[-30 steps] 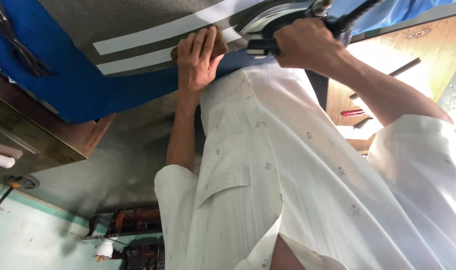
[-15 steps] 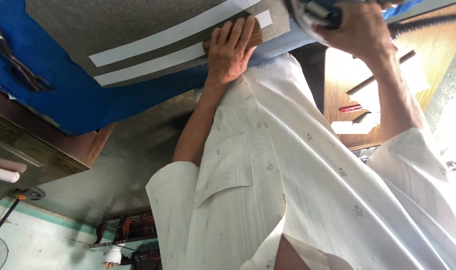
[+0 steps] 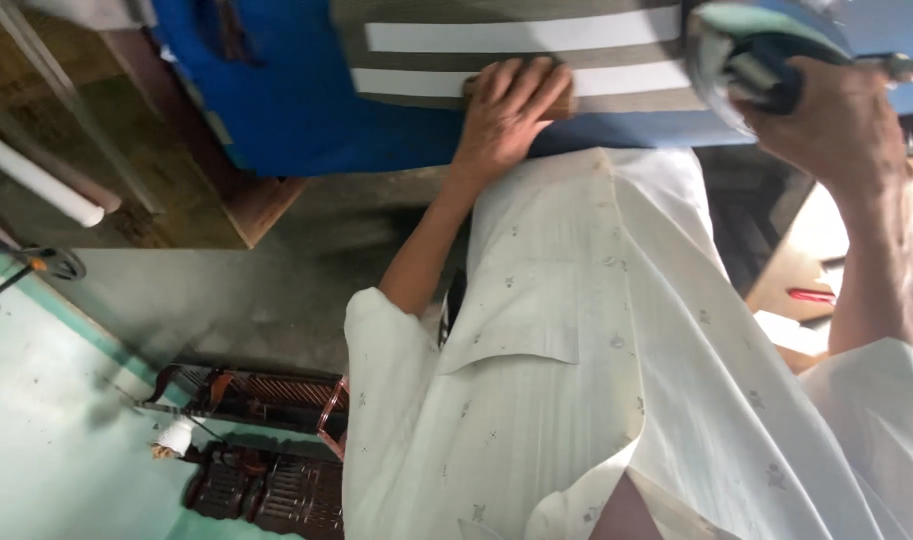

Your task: The person uses shears to cut a piece of gray fabric along a white paper pattern on a blue work surface. After cutting, they use a steam iron and a wooden pressing block to press the fabric edges.

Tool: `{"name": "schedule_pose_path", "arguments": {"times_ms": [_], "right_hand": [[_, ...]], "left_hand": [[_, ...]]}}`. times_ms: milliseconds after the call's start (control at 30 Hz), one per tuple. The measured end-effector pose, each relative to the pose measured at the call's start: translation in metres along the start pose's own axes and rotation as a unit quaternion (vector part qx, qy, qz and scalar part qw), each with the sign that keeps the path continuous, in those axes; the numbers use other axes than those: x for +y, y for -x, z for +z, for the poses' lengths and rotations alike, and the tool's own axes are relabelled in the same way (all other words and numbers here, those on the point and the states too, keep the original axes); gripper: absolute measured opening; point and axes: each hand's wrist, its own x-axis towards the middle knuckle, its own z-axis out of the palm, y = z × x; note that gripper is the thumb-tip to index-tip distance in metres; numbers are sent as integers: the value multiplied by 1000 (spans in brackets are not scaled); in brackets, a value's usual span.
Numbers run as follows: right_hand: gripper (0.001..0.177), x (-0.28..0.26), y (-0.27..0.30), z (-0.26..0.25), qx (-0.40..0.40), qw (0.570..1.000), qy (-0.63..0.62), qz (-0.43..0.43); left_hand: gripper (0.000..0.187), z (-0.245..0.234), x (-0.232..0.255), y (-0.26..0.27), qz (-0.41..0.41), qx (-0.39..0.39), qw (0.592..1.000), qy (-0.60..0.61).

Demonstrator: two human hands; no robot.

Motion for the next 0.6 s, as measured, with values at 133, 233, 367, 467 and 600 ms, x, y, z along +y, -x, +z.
{"name": "schedule_pose_path", "arguments": {"times_ms": [133, 233, 367, 467, 600], "right_hand": [[41, -124, -54, -5, -229, 967, 108, -11], [37, -186, -79, 30, -259, 955, 132, -54], [34, -275, -110, 64, -287, 943, 151, -72], [27, -342, -129, 65, -320, 941, 110, -9], [25, -387, -149, 84, -287, 955, 62, 36]], "left_hand": [[67, -20, -64, 77, -105, -17, 994, 20], [69, -36, -103, 120, -164, -10, 986, 3], [70, -34, -155, 170, -298, 50, 952, 43], [67, -36, -187, 172, -305, 152, 940, 0], [62, -43, -201, 161, -337, 190, 921, 39]]}}
